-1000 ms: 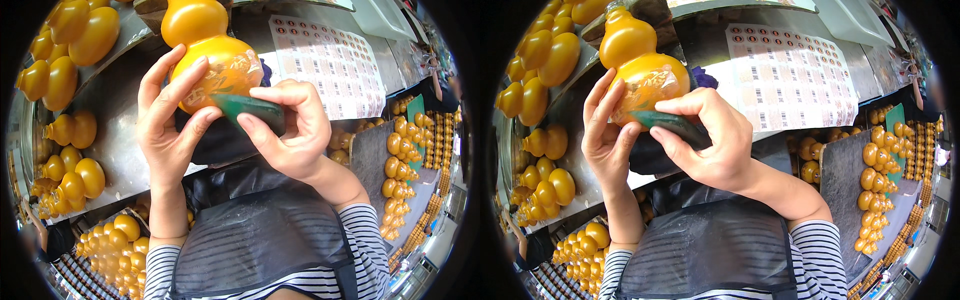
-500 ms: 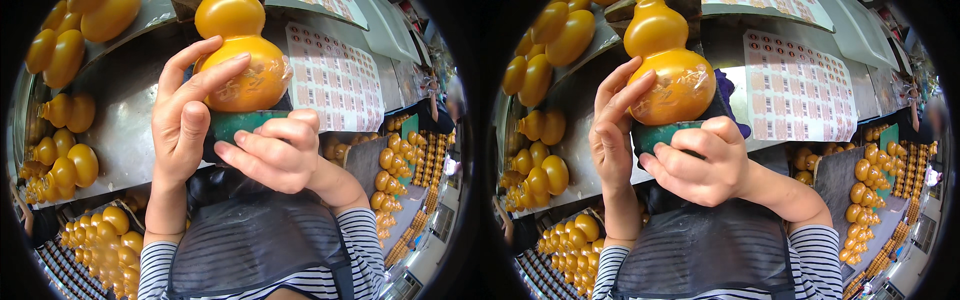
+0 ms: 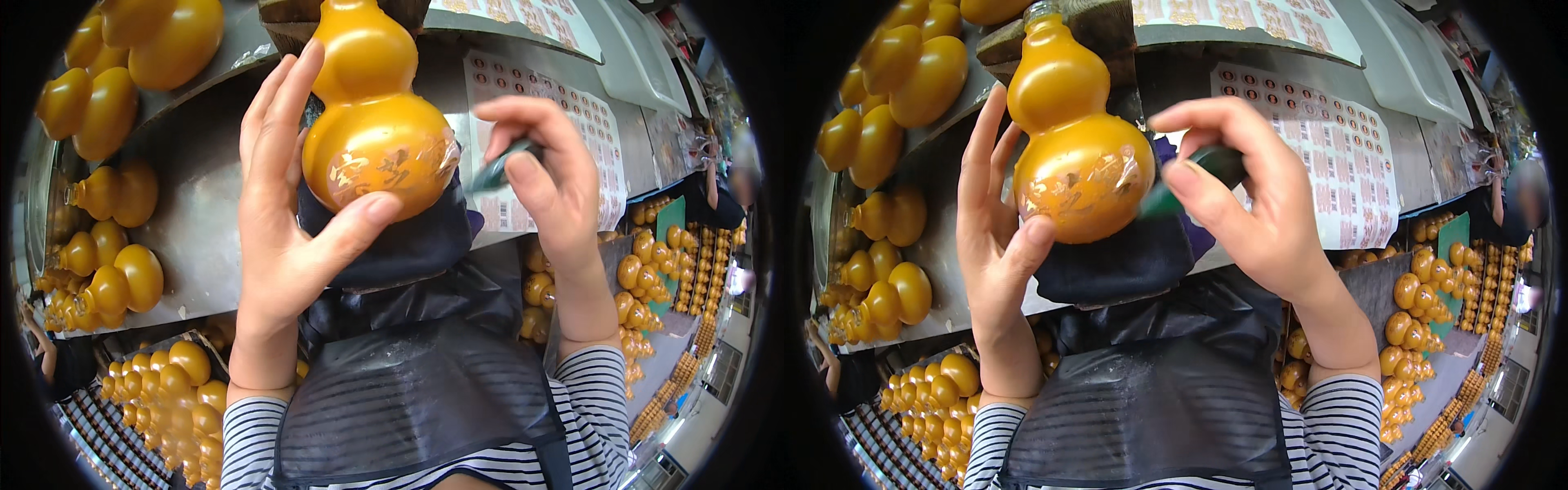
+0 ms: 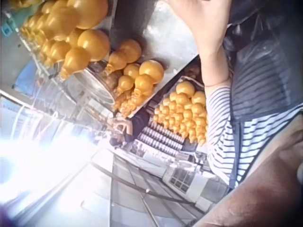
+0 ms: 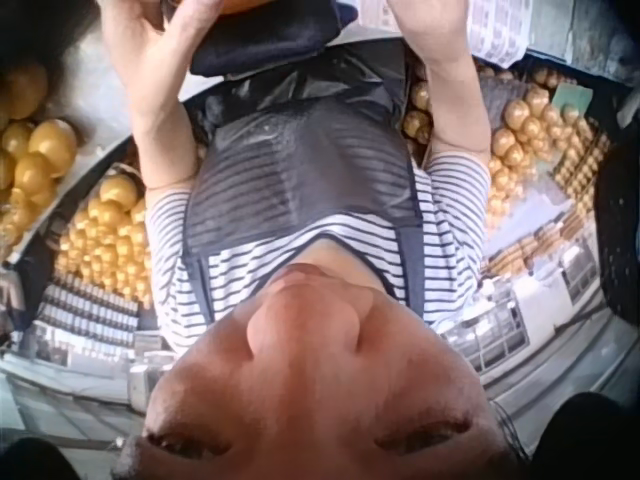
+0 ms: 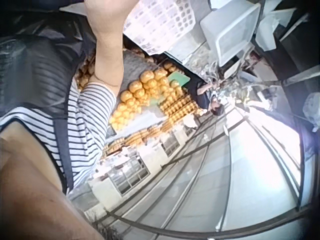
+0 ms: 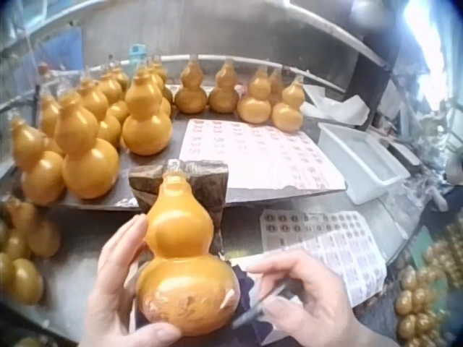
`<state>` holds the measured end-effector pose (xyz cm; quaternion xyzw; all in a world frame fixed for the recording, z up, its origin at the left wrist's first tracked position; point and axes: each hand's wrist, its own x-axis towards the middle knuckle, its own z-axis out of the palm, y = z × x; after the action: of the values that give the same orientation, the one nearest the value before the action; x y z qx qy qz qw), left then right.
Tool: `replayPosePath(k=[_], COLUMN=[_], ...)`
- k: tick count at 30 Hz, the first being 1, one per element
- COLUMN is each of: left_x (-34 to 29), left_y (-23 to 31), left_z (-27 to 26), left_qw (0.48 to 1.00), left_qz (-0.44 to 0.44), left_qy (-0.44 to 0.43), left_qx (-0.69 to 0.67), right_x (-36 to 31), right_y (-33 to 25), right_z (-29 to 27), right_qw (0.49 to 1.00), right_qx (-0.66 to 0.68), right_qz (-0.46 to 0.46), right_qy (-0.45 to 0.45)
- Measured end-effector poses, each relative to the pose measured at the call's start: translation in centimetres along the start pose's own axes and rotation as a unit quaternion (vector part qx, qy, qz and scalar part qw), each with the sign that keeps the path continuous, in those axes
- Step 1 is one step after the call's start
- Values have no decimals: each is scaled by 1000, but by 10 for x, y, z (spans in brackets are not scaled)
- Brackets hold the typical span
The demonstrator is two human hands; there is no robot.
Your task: The person repeatedly picks up yellow gourd-shaped containers, applies a small circular sticker to the side, and rubs it with a green card to ensure adhesion. The person then places the labeled gourd into a metal tray and repeats the process with a new gourd from a nearby pile.
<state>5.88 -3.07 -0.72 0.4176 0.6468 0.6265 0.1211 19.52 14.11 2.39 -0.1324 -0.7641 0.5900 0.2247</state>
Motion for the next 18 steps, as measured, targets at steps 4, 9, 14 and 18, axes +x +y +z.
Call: replayPosePath(k=[4, 9, 14, 18], left_x=[14, 15, 10, 10], left_y=[8, 6, 1, 16], left_z=[4, 10, 0, 22], left_qw=[995, 998, 997, 990], left_qz=[-9, -37, -72, -111], left_qy=[-11, 4, -10, 40], left_qx=[99, 52, 12, -72], right_x=[25, 34, 30, 25], right_y=[-7, 2, 9, 16], right_z=[10, 12, 13, 16], right_qw=[978, 981, 976, 978], right_qx=[-160, -62, 64, 85], right_qz=[74, 146, 187, 177], right_qy=[-113, -111, -86, -73])
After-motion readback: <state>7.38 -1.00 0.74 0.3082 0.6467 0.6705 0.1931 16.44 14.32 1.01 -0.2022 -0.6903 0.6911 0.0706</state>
